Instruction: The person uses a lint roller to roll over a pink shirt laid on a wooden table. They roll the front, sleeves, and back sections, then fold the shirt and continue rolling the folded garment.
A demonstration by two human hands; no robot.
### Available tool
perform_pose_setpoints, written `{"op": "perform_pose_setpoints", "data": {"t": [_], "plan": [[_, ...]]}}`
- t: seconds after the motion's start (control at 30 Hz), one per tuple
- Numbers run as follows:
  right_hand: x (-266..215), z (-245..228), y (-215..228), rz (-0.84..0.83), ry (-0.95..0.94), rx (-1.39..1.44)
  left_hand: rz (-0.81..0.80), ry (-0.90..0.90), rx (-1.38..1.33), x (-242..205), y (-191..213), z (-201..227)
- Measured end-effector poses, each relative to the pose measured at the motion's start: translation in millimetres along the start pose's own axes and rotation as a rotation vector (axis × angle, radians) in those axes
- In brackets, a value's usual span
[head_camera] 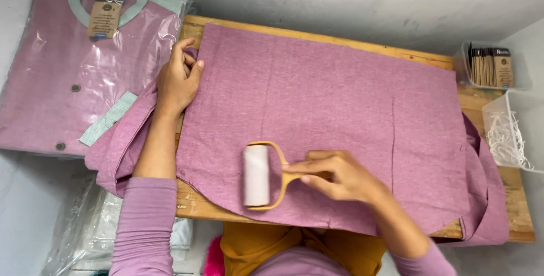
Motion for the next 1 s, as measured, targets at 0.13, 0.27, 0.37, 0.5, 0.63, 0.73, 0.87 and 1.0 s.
{"op": "perform_pose_setpoints", "data": {"t": [0.13, 0.27, 0.37, 0.5, 0.63, 0.73, 0.87, 1.0], "plan": [[8.6, -7.8, -18.6, 0.009, 0.053, 0.025, 0.067, 0.011, 0.103, -1.2, -3.3, -0.4], [-11.7, 4.4, 18.9, -0.009, 0.018, 0.08, 0.066, 0.004, 0.073, -1.8, 0.8, 11.9], [-33.1, 23.1, 34.6, -0.007, -0.082, 0.13, 0.078, -0.007, 0.074, -4.3, -0.1, 11.0], [-25.5, 19.7, 20.3, -0.031, -0.128, 0.13, 0.076, -0.029, 0.082, -6.5, -0.6, 9.0], [0.5, 2.2, -1.7, -0.068, -0.07, 0.084, 0.071, -0.062, 0.09, -5.1, 1.9, 10.7], [29.6, -16.8, -15.9, -0.115, 0.033, -0.034, 0.058, -0.084, 0.128, -3.0, 3.9, 8.1], [44.6, -25.9, -18.8, -0.215, 0.006, -0.131, 0.058, -0.091, 0.104, -3.3, 4.9, 7.7], [4.6, -31.5, 22.8, -0.32, -0.121, -0.195, 0.039, -0.052, 0.12, -4.7, 2.0, 1.8]]}}
Point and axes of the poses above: each hand's wrist, its own x-axis towards the middle knuckle, its own y-axis out of the back of the hand, z = x × y, the point moved 1 cm from there along x, towards the middle knuckle, and after that the axes turned 11 degrees about y, right-handed, at the moved point
